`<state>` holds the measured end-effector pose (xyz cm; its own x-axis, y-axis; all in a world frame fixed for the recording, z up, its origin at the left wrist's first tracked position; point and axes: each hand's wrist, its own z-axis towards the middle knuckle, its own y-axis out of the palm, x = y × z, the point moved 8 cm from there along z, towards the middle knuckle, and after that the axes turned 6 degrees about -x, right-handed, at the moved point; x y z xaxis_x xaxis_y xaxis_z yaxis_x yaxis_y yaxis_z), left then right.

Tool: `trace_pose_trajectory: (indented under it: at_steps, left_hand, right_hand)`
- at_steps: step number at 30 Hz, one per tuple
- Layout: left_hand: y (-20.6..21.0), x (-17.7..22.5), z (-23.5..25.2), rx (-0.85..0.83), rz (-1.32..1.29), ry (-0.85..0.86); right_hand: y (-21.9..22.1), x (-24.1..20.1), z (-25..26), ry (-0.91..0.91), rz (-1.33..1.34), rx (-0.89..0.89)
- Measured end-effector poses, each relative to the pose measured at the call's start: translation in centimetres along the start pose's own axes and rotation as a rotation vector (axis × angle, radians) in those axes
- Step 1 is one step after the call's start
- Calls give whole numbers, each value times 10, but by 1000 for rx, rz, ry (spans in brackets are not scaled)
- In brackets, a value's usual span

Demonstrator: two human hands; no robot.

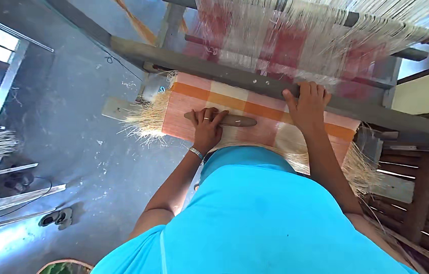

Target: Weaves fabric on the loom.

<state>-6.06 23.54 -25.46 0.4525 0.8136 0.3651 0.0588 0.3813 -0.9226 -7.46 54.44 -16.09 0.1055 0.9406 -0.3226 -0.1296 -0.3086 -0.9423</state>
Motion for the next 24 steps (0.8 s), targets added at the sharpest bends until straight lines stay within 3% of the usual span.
trace_pose_trajectory:
  at_steps: [4, 13, 24]
  left_hand:
    - [13, -4, -4, 83, 13, 5]
    - [19, -7, -5, 138, 49, 33]
    - [21, -9, -3, 99, 43, 34]
  right_hand:
    - [2, -1, 8, 67, -73, 96]
    - [0, 9, 38, 74, -17, 15]
    - [2, -2, 9, 73, -51, -63]
